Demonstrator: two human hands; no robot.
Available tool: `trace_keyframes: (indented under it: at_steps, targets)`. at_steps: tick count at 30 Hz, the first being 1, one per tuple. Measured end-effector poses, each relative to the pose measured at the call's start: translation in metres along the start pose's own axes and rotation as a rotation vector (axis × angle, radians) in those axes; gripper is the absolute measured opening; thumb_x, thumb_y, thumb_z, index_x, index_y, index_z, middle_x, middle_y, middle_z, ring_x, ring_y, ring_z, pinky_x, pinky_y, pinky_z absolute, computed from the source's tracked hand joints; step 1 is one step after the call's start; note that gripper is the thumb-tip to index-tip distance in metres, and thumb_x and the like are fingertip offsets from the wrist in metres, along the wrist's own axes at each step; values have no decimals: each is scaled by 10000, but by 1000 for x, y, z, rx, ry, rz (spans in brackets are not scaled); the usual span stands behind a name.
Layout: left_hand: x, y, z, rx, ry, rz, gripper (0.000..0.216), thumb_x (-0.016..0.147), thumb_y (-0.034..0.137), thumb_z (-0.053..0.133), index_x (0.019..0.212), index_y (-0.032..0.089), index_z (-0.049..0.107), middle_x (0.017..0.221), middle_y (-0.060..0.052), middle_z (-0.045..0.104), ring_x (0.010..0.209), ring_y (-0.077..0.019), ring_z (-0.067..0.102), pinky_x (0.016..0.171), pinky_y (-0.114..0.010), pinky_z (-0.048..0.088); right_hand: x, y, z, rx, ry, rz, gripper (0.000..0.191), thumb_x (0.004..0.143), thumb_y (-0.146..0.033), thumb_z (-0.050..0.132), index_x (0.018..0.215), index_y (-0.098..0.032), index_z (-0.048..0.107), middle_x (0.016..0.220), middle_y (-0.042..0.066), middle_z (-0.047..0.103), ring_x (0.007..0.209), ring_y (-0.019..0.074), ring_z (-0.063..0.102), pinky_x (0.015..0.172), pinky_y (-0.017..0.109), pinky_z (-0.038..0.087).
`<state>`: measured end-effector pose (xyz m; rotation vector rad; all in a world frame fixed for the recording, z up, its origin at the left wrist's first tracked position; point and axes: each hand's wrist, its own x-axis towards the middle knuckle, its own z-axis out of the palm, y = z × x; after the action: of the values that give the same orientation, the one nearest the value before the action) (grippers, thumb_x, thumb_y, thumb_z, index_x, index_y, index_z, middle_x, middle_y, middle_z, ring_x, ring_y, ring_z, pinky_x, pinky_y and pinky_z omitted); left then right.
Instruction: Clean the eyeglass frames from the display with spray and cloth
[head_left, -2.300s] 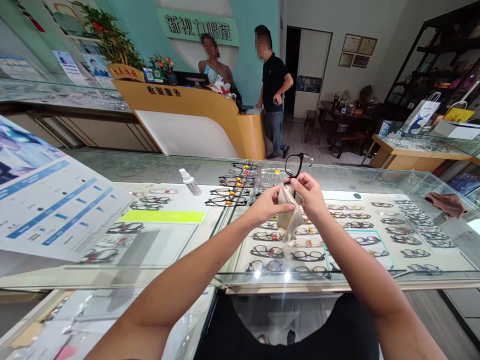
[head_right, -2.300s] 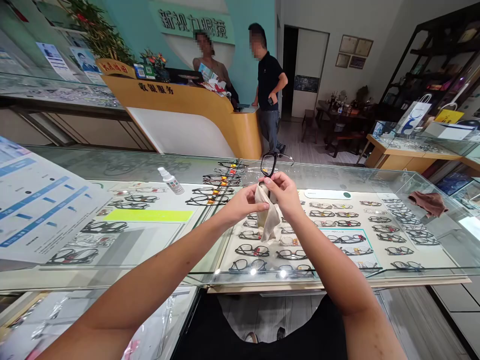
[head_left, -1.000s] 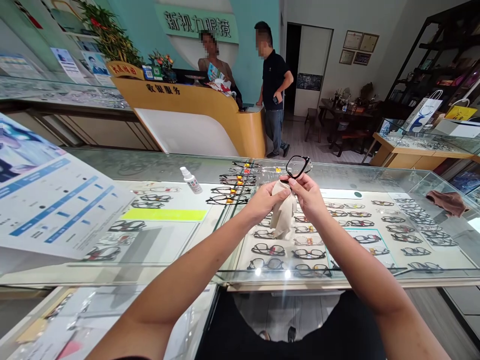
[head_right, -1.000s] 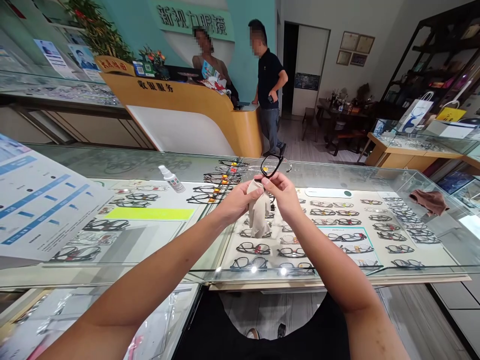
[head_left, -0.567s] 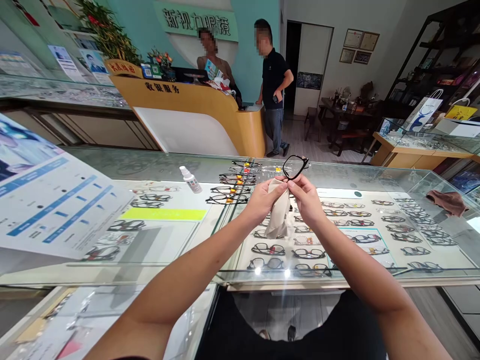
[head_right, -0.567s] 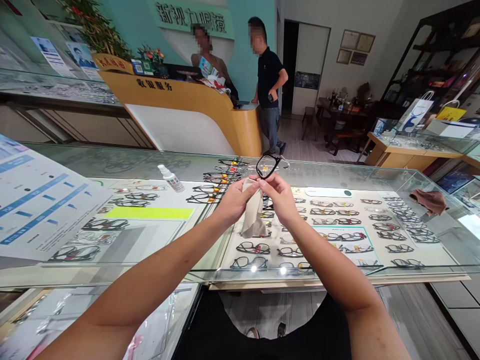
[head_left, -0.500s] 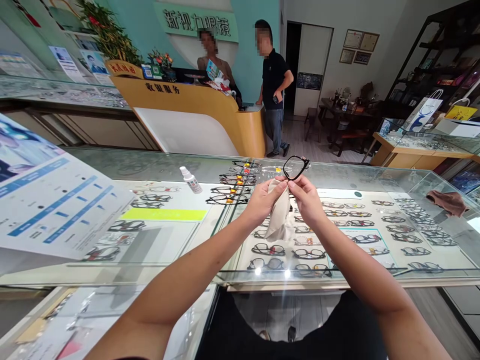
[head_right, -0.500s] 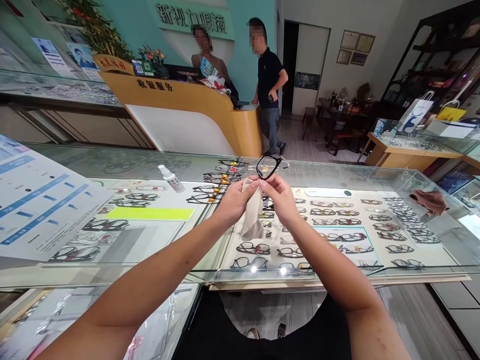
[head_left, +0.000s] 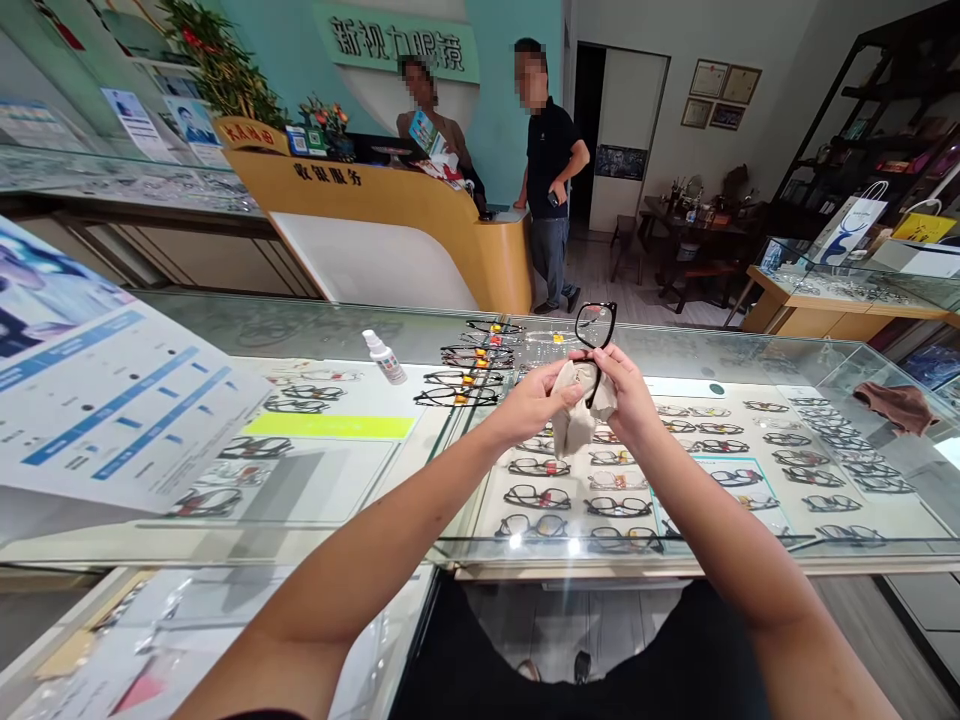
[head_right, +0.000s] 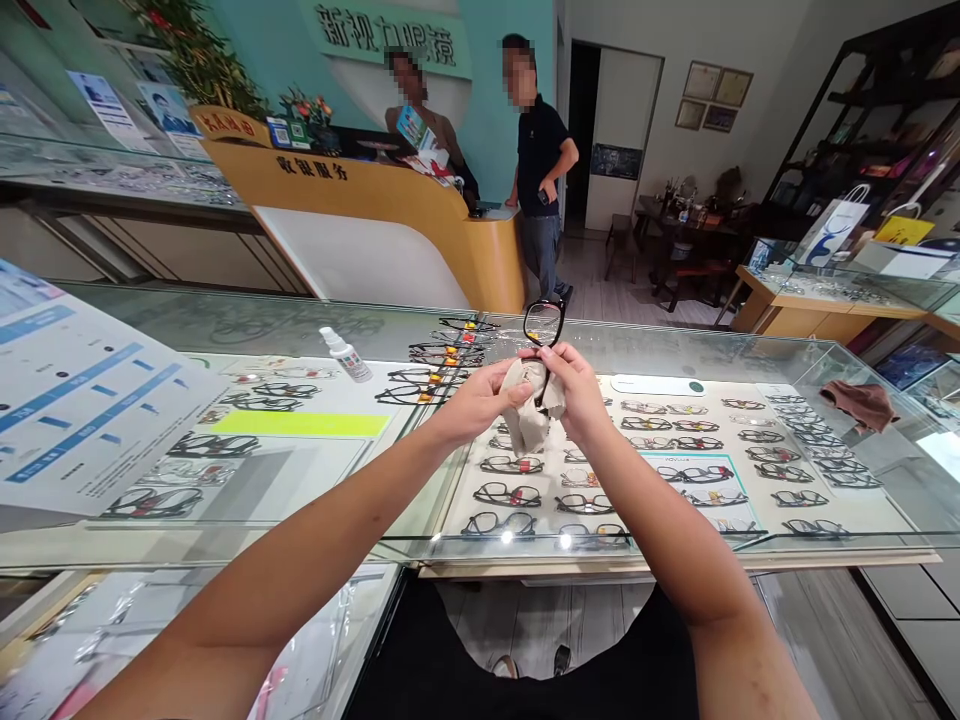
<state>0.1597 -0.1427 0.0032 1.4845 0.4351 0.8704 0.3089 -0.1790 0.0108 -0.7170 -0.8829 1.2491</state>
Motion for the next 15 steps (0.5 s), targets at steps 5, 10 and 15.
trace_keyframes:
  at_steps: [5, 10, 15]
  targets:
    - [-1, 1, 3, 20, 153, 10, 649, 611, 516, 955, 1039, 123, 667, 787, -13, 668, 694, -135, 581, 653, -239, 469, -3, 5, 4, 43, -17, 33, 445, 661, -494, 924, 742, -243, 566, 954, 17, 819, 806, 187, 720, 729, 315, 586]
    - [-2, -1, 5, 63, 294, 38, 641, 629, 630, 904, 958, 119, 698, 728, -4, 636, 629, -115, 525, 591, -234, 433, -6, 11, 7, 50, -27, 16, 388, 664, -467, 924, 751, -250, 614, 976, 11, 818, 867, 179, 721, 805, 314, 582]
    - [-1, -4, 4, 164, 319, 82, 717, 726, 802, 740, 906, 108, 724, 681, -5, 584, 601, -108, 464, 546, -234, 393, -4, 14, 4, 26, -19, 11, 347, 661, -451, 927, 798, -257, 674, 940, -13, 804, 837, 137, 687, 762, 259, 537]
